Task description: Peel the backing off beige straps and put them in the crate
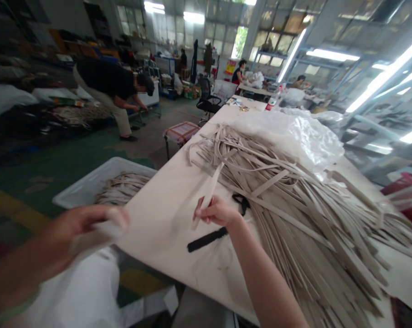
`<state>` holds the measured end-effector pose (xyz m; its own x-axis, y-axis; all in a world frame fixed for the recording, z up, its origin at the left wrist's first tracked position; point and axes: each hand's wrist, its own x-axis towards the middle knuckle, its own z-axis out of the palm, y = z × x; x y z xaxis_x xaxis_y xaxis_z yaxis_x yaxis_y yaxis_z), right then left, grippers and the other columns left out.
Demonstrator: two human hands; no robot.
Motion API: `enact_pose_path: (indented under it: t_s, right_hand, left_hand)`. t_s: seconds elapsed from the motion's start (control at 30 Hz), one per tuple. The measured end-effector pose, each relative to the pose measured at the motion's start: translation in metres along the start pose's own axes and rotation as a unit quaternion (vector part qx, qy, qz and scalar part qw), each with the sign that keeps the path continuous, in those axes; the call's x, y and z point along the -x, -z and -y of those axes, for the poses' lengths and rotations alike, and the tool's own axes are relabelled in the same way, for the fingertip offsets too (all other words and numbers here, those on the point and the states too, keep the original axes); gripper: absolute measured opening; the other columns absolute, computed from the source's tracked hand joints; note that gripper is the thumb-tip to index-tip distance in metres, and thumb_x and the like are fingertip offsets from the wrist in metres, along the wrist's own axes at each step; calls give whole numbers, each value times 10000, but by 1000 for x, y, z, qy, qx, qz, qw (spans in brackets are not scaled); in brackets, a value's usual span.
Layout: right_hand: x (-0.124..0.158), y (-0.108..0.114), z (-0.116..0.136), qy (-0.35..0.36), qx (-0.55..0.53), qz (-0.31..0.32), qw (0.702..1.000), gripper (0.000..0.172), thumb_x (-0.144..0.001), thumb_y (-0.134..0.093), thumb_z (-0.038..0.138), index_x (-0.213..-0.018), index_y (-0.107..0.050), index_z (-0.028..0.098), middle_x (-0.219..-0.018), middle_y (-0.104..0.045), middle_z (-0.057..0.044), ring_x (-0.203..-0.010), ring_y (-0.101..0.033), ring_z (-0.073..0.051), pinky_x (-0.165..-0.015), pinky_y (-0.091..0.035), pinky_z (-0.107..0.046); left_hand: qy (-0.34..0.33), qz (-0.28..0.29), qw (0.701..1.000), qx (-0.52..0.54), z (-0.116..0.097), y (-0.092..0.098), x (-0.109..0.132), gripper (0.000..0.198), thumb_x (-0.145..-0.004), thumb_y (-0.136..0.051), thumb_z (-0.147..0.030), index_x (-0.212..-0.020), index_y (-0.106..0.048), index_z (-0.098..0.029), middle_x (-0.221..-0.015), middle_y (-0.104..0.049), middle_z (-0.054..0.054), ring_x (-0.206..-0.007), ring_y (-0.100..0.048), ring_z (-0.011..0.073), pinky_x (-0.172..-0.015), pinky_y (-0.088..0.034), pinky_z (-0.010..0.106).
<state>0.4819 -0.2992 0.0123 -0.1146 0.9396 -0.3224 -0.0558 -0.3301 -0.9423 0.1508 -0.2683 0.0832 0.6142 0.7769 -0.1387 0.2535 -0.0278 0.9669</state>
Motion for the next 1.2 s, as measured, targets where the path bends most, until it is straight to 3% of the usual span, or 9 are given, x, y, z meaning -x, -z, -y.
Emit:
enact_pose_path:
  t_s: [0.07,0.13,0.23,0.33,0.53,0.77,0.9,0.97,1.2]
  right_hand:
    - [23,-20,-7,-5,-3,97,995,421,-495,-898,411,-682,-675,106,-639,-681,-74,-414,-518,-97,-380,-402,-209]
    - [39,-30,-14,24,-36,108,993,340,-609,-848,398,-711,-681,120,-592,-640,-37,-413,-528,-96,-380,-398,-194]
    - [43,-30,-25,87,-125,-15,988,264,-677,-809,363,-716,-650,156,-538,-556,24,-375,-483,-64,-347,-351,-159]
    - [35,-27,-35,110,-178,-139,968,294,-621,-840,346,-723,-622,176,-531,-524,45,-354,-457,-56,-328,-349,-156]
    - [31,-32,-42,144,-200,-237,940,318,-619,-837,363,-748,-602,192,-527,-505,56,-359,-444,-65,-333,-369,-185]
    - [32,-38,-49,110,-164,-197,960,309,-688,-810,388,-826,-632,177,-518,-542,56,-356,-485,-76,-322,-369,-178]
    - [30,-40,-57,26,-118,-83,989,407,-714,-795,407,-1009,-665,158,-515,-571,53,-378,-529,-84,-351,-388,-162]
    - [30,-42,-60,0,-91,-38,995,431,-704,-803,393,-1028,-664,145,-541,-607,39,-394,-546,-86,-377,-406,-165]
    - [29,-57,-65,0,-13,-75,997,256,-796,-697,390,-756,-644,143,-432,-573,31,-348,-494,-75,-365,-365,-155]
  left_hand:
    - [48,58,997,35,3,-24,-26,368,-657,-775,-523,-753,-694,-177,-730,-683,46,-634,-581,170,-546,-418,257]
    - [32,58,998,8,14,-47,-55,319,-671,-771,-462,-728,-686,-160,-688,-665,26,-606,-545,148,-551,-388,247]
    - [21,58,998,-23,36,-71,-77,296,-705,-733,-428,-703,-668,-139,-665,-644,19,-607,-522,143,-556,-364,243]
    - [39,79,996,-26,49,-78,-73,289,-745,-681,-421,-690,-651,-138,-638,-619,13,-600,-505,142,-555,-347,243]
    - [57,77,990,-99,45,-74,-66,336,-789,-600,-449,-654,-619,-142,-644,-592,22,-622,-488,150,-565,-333,254]
    - [36,86,985,-142,42,-80,-68,252,-819,-563,-354,-638,-569,-179,-670,-609,16,-691,-554,177,-613,-383,258]
    - [32,83,988,-124,50,-86,-68,136,-832,-589,-305,-891,-645,-196,-904,-694,39,-828,-626,202,-706,-444,276]
    - [21,72,986,-148,55,-88,-68,107,-826,-587,-250,-896,-646,-194,-913,-697,44,-845,-631,204,-729,-444,282]
    - [-13,64,974,-218,56,-95,-70,182,-796,-644,-315,-709,-554,-182,-723,-609,9,-688,-541,168,-626,-370,268]
